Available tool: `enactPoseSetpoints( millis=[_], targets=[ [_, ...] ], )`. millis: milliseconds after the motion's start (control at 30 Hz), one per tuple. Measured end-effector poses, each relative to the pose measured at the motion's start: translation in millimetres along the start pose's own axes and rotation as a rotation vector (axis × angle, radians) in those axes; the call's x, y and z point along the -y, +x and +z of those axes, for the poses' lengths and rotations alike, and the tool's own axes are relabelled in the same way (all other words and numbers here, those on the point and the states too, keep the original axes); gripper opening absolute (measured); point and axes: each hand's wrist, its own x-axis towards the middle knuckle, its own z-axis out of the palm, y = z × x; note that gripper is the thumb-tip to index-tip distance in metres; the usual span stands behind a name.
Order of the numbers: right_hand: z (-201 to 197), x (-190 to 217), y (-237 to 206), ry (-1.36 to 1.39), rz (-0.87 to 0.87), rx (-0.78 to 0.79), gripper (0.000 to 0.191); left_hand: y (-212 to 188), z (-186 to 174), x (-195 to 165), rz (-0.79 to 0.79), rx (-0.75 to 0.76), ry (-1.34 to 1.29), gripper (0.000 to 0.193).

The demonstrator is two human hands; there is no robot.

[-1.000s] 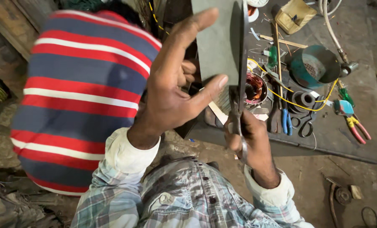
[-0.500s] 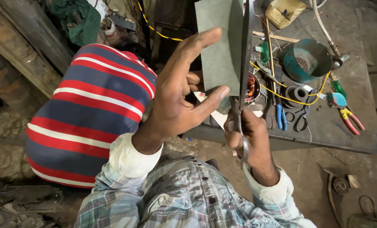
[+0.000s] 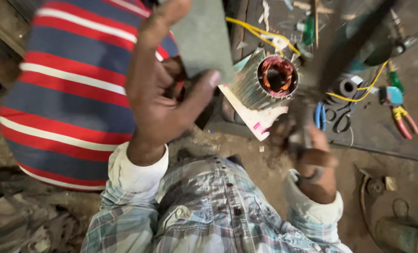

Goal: The person cuts a piece of gray sheet material with shears and then wraps it around a copper-wound stator core. The person handles the stator core and the cut sheet, positioning the sheet around the core's outer surface.

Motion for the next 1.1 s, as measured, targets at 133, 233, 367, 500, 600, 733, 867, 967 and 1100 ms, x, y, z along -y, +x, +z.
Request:
enactPoseSetpoints(
  millis=[133, 233, 367, 500, 600, 733, 867, 967, 1100],
  targets=[
    [-43, -26, -12, -0.028, -0.136, -0.112, 0.098, -9, -6, 7, -0.081, -0.06, 0.171, 0.049],
    [-67, -24, -58, -0.089, -0.04, -0.331, 0.089, -12, -6, 14, 0.008, -0.026, 0.341, 0.03],
    [-114, -46, -110, -0.037, 0.04, -0.659, 0.076, -25, 11, 21, -0.043, 0.031, 0.355, 0.024],
    [-195, -62, -159, -0.284, 0.181, -0.874, 0.069, -42, 63, 37, -0.151, 0.32, 0.02, 0.022],
    [-245, -82, -189, -0.725, 0.322, -0.907, 0.07, -54, 112, 49, -0.411, 0.538, -0.039, 0.018],
    [-290, -84, -216, -1.494, 0.68, -0.688, 0.075, -69, 154, 56, -0.405, 0.528, -0.053, 0.024],
    [-310, -88, -211, -1.653, 0.744, -0.519, 0.067, -75, 180, 65, -0.375, 0.535, -0.02, 0.026],
    [-311, -94, -198, -1.753, 0.737, -0.501, 0.066, -78, 190, 69, -0.382, 0.533, -0.009, 0.027],
    [-320, -94, -170, -1.749, 0.676, -0.558, 0.071, -79, 204, 69, -0.407, 0.52, 0.001, 0.026]
  ],
)
